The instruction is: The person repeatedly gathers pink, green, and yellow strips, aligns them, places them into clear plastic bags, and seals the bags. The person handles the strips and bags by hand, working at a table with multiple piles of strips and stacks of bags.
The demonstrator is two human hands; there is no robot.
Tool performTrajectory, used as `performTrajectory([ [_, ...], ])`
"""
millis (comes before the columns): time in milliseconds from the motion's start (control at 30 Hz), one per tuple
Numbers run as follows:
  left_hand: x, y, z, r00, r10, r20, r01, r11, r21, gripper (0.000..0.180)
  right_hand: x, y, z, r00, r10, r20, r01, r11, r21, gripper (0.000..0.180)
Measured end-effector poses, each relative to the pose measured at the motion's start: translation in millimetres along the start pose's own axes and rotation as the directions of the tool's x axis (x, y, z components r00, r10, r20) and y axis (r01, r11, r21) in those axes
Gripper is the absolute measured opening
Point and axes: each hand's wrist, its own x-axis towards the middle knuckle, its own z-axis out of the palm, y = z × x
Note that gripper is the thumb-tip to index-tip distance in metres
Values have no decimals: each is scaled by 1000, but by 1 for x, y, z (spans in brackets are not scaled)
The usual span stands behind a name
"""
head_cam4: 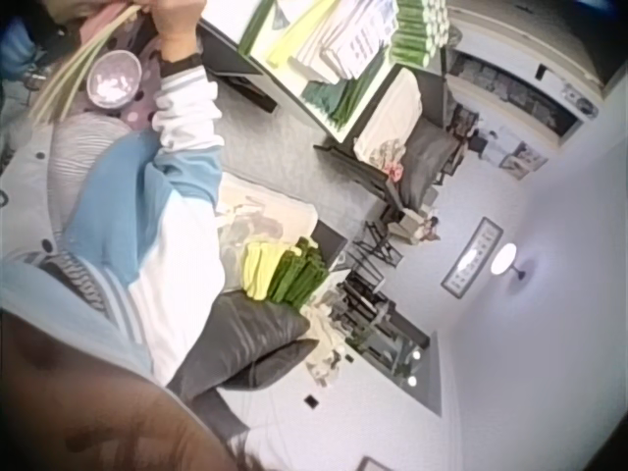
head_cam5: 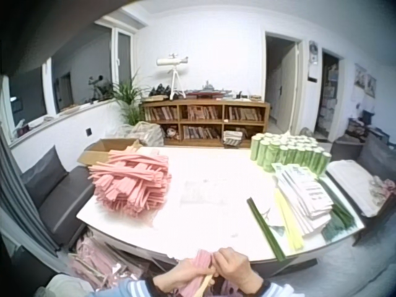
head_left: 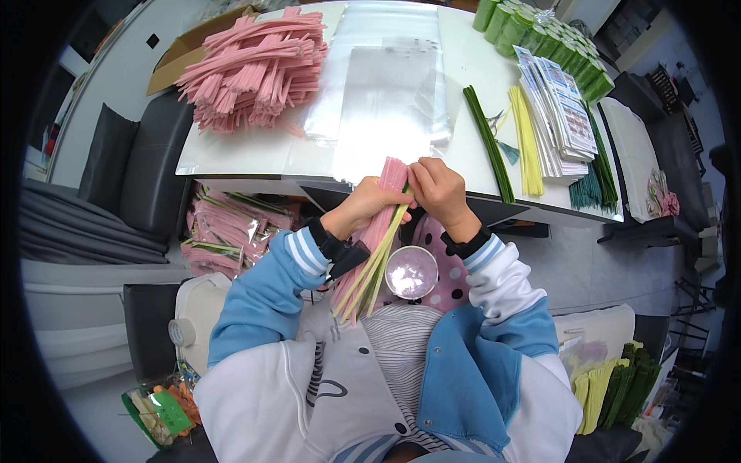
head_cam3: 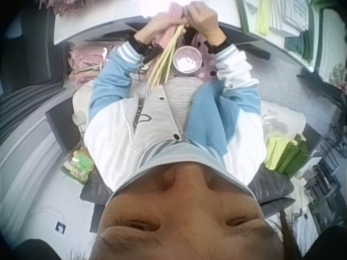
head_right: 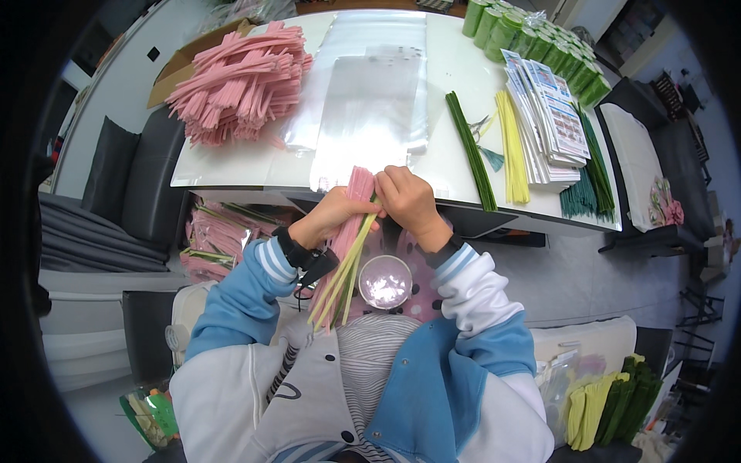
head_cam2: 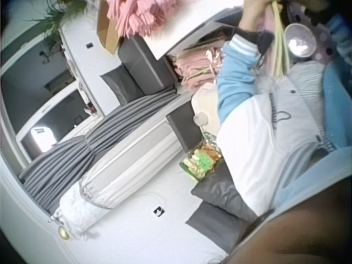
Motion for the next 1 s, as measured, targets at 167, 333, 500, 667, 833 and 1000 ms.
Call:
performTrajectory([
  [167, 2, -1, 0, 991, -135, 8, 135, 990, -28, 20, -6, 2, 0, 998, -49, -39, 49, 999, 1, 19],
  [333, 6, -3, -2, 989, -133, 62, 138, 986, -95, 20, -14, 9, 0, 990, -137, 17, 135, 989, 59, 30],
  [500, 6, -2, -6, 997, -51, 54, 57, 990, -128, 20, -17, 16, -5, 954, -229, 192, 207, 970, 130, 33],
  [667, 8, 1, -2, 992, -123, -20, 121, 989, -81, 23, -25, 23, -9, 923, 380, 65, -381, 872, 308, 24],
  [833, 11, 3, 3, 990, -139, -14, 138, 988, -65, 24, -23, 16, -4, 175, 659, 732, -606, -514, 607, 33],
  [1000, 16, -4, 8, 990, -134, 54, 135, 990, -33, 26, -7, 0, 10, 256, 398, 881, -632, -621, 464, 22],
])
